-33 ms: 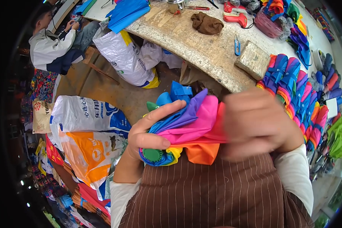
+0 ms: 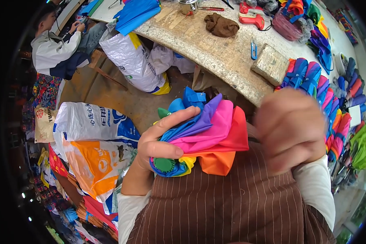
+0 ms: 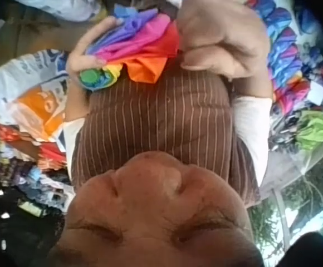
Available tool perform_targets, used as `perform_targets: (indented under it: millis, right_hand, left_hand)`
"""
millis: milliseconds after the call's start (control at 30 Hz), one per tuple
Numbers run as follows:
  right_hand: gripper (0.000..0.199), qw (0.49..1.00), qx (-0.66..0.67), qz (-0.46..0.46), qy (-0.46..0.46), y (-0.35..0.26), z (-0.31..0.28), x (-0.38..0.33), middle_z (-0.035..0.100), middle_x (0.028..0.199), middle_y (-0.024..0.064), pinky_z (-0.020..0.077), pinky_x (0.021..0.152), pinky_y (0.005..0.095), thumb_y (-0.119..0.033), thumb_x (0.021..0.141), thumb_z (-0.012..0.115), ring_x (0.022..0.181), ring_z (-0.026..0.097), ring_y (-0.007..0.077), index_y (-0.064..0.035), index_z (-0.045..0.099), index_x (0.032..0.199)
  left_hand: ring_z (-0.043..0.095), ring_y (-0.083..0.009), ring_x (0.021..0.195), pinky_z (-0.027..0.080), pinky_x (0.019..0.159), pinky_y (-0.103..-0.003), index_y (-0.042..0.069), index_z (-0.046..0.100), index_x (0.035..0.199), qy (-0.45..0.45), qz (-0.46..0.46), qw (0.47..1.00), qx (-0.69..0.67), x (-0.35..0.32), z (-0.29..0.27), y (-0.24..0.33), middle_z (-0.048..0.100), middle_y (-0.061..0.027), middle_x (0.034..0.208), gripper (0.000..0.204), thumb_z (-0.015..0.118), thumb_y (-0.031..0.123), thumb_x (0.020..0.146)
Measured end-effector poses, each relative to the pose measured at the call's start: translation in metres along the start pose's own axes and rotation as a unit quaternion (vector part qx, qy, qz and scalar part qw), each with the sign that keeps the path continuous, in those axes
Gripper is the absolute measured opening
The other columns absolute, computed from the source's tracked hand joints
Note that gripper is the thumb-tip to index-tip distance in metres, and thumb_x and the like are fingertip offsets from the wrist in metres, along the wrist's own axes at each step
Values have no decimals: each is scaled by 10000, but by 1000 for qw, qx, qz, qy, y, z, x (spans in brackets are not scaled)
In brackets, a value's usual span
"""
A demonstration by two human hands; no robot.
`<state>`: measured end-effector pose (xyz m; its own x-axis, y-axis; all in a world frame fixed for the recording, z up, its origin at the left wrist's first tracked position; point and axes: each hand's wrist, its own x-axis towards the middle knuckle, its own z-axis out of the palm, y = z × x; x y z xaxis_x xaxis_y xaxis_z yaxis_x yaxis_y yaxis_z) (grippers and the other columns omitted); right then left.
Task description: Folding and securing colorful rainbow umbrellas at a workstation.
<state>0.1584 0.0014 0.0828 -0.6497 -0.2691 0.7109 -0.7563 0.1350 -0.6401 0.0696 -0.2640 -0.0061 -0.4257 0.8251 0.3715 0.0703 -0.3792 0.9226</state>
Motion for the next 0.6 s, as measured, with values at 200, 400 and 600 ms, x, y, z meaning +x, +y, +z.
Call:
perform_targets:
  millis: [200,400,600]
  right_hand:
    - [322,961,-247,73,-104,45,1,-3,620,930,78,500,655,355,-147,774,713,798,622,256,-74,635,1077]
    - [108,986,-123,-85,-79,44,33,34,593,723,47,468,530,303,-141,818,682,620,599,215,-64,667,893]
    - [546,992,64,108,-17,85,-32,86,586,1215,139,442,961,348,-296,817,621,1123,559,210,-31,521,1284]
  left_hand:
    - [394,-481,1309,443,985,-532,113,611,938,11,84,993,82,22,13,3,257,-353,1462,187,715,92,785]
    - [495,-488,1214,334,1052,-585,88,491,1060,29,151,987,-47,26,-9,1,542,-360,1201,493,832,173,715]
    - [649,-360,968,509,897,-481,65,379,1150,64,247,966,-53,97,-14,59,579,-177,1040,597,795,166,734]
